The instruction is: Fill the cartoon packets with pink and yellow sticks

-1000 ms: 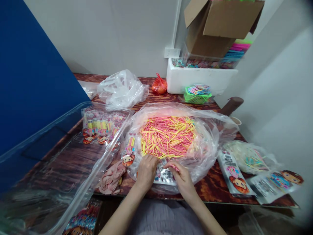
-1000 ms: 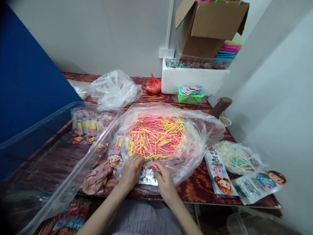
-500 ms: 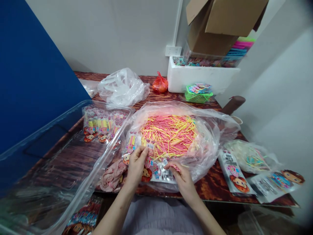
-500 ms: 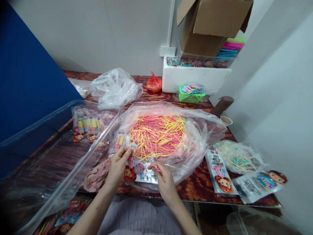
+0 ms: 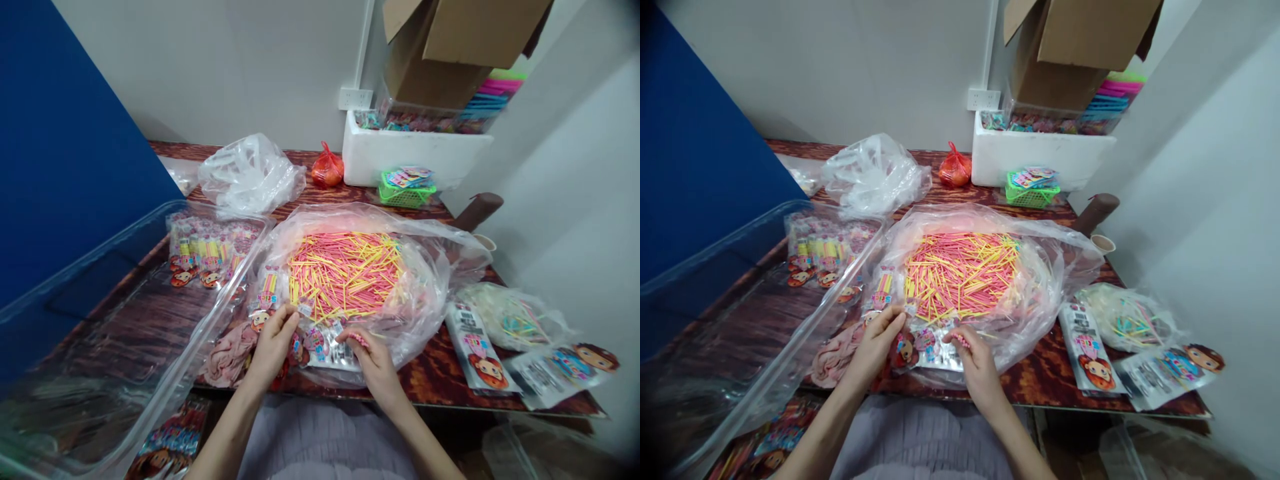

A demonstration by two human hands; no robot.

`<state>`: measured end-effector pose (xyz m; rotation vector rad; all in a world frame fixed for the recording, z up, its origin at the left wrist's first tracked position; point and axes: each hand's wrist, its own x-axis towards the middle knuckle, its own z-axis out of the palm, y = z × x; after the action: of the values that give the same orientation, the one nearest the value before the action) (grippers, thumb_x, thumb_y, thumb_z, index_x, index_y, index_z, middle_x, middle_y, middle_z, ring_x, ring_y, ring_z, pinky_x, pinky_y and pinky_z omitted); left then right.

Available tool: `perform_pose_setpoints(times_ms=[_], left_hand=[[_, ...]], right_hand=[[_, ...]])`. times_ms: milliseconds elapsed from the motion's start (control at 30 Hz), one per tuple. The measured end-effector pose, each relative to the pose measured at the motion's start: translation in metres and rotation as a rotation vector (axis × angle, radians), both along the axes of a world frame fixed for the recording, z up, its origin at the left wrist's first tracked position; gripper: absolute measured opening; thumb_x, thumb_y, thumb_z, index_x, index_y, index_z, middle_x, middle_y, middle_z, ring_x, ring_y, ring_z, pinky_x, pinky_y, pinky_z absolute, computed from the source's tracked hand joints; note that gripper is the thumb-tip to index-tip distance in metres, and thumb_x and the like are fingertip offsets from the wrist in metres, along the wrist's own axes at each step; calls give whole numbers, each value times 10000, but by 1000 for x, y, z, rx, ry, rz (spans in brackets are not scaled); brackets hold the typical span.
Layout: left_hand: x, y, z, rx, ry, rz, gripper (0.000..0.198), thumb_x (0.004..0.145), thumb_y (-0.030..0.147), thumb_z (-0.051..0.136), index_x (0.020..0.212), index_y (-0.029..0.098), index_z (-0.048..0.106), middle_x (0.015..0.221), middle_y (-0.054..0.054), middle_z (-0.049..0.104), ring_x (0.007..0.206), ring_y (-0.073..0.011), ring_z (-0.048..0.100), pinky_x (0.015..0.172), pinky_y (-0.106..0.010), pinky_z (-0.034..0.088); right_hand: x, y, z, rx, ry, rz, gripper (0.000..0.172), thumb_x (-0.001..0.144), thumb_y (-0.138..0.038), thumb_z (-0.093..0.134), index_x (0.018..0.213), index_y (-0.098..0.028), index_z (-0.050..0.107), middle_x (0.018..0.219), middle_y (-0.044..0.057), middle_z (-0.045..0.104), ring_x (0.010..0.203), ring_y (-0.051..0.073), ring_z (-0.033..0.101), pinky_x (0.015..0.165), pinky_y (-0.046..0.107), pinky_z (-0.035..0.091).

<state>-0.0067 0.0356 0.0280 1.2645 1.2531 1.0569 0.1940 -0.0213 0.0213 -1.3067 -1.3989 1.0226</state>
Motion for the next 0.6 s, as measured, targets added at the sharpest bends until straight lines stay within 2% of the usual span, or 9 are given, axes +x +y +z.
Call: perform_pose_setpoints(times_ms=[167,233,333,433,600], left_hand=[[-7,2,-2,-37,-80,82,225,760,389,672,761,177,595,629,48,547,578,-114,497,580,-217,388],[-7,0,1,0,-5,97,224,792,382,645,739,165,632,644,28,590,618,-125,531,613,-222,403],[-5,-5,3,90,91,68,228,838,366,599,811,165,704,767,-11,680,751,-165,601,712,-244,441],[0,-9,4,139,114,23,231,860,350,578,870,176,730,855,-30,713,827,-189,629,769,-261,460],[5,-14,-2,153,102,-13,206,866,327,584,886,186,732,871,-39,714,846,-190,638,779,-262,469]], right_hand=[[-1,-1,1,-4,5,13,228,966,-328,474,940,-213,669,900,26,651,869,182,591,785,256,409],[-1,-1,1,-6,3,11,226,966,-327,476,942,-211,669,894,25,650,855,178,588,780,255,408],[-1,-1,2,-5,-2,7,228,966,-325,475,944,-209,670,895,25,653,836,172,588,772,254,408],[-1,-1,3,3,-16,-2,234,967,-321,471,941,-209,675,879,20,654,827,168,592,763,252,410],[3,3,2,-19,19,-32,218,937,-332,522,892,-201,690,838,22,662,821,179,605,765,270,433]])
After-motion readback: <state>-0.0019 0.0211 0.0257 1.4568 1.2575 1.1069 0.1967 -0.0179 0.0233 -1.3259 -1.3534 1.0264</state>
